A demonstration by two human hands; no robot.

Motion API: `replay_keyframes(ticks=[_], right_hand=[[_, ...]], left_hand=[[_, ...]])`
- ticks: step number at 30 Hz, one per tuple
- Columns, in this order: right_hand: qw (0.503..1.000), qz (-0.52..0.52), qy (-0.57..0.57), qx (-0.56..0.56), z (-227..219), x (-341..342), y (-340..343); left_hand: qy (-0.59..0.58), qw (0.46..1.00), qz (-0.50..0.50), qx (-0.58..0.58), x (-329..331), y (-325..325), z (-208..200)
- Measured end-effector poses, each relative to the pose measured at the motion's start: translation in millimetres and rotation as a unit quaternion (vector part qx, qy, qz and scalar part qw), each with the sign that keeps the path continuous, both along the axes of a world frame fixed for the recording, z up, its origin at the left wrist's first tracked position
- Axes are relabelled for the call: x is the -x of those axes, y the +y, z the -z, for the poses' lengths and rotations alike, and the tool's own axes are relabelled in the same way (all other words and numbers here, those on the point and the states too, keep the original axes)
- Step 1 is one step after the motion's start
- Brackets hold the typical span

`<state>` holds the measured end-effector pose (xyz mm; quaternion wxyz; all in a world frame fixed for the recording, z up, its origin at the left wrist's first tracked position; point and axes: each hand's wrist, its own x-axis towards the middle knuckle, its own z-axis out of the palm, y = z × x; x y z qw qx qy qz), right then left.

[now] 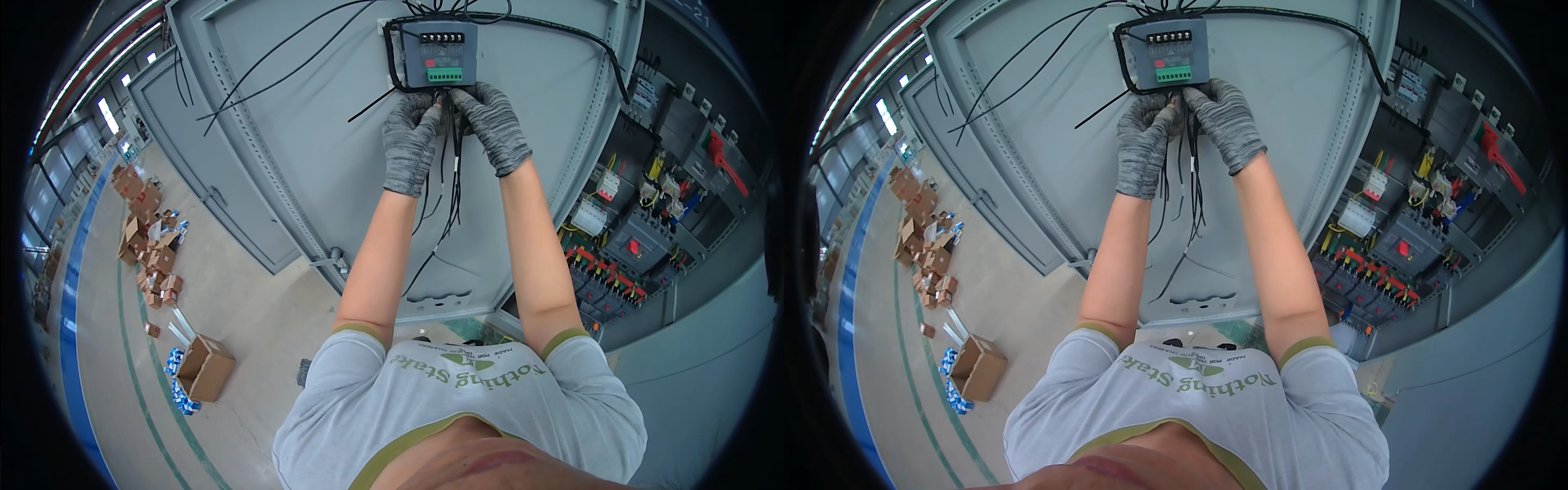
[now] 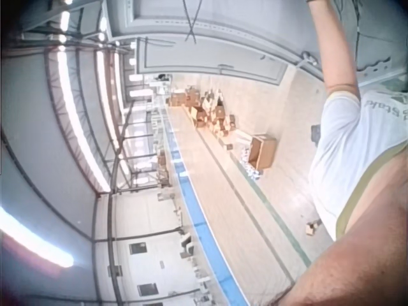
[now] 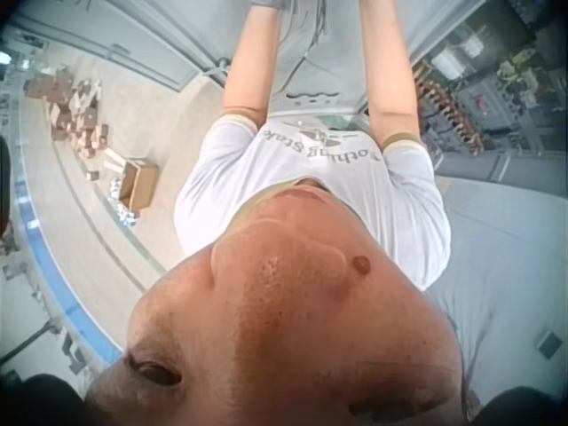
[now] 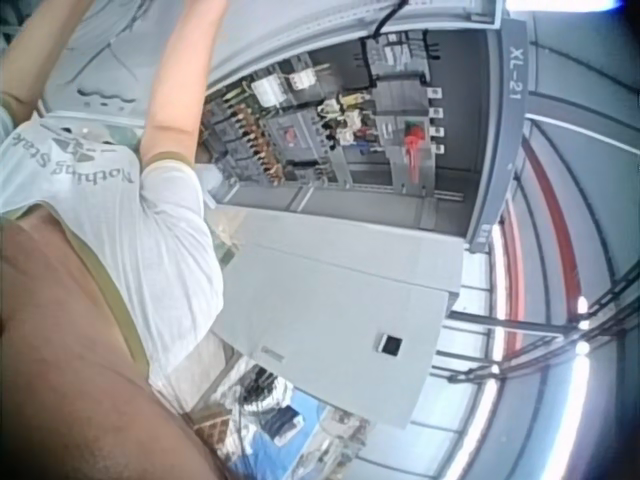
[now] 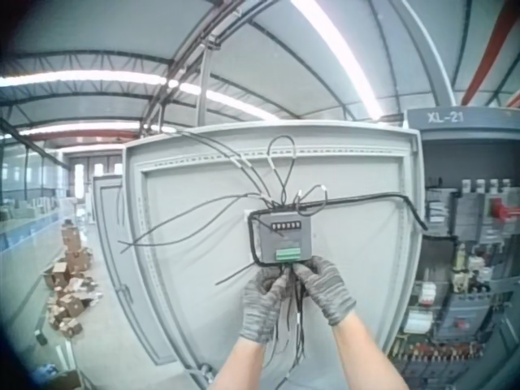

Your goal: The person organizes and secures a bundle of black wires inside an open electrical cabinet. They use a yellow-handled tool to strip wire ends and attach white labels to individual wires, then bundle them together with a zip tie.

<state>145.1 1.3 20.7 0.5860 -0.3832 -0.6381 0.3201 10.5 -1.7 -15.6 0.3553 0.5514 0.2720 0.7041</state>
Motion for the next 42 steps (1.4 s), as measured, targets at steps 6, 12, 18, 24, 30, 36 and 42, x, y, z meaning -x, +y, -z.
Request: replay_keyframes(ticks=[6, 12, 18, 24, 30, 36, 42], right_hand=[[0.999, 0.032, -0.037, -0.007, -5.5, 5.4, 0.4], [0.999, -0.045, 0.007, 0.031, -3.9, 4.3, 10.0], [1.000, -0.006, -0.003, 0.025, -3.3, 7.9, 2.4], [0.999, 0.014, -0.023, -0.021, -0.8, 17.5, -0.1], [0.997, 0.011, -0.070, -0.042, -0.2, 15.7, 11.9], [1.000, -0.017, 0.003, -0.008, -0.7, 1.5, -11.7], [0.997, 0.036, -0.067, -0.020, 1.2, -1.8, -2.5]], left_hand=[[0.002, 1.000, 0.004, -0.004, 2.6, 4.3, -0.9], [0.024, 0.999, -0.010, -0.030, 2.9, 6.9, -3.4], [0.012, 1.000, 0.006, 0.008, 10.4, -1.0, -8.0], [0.009, 1.000, 0.001, -0.022, 13.1, 6.5, -1.6], [0.146, 0.979, -0.114, -0.088, 13.3, 16.9, 3.0], [0.131, 0.979, -0.123, -0.099, 11.3, -0.6, 0.5], [0.158, 0.975, -0.122, -0.099, -1.6, -9.8, 2.0]])
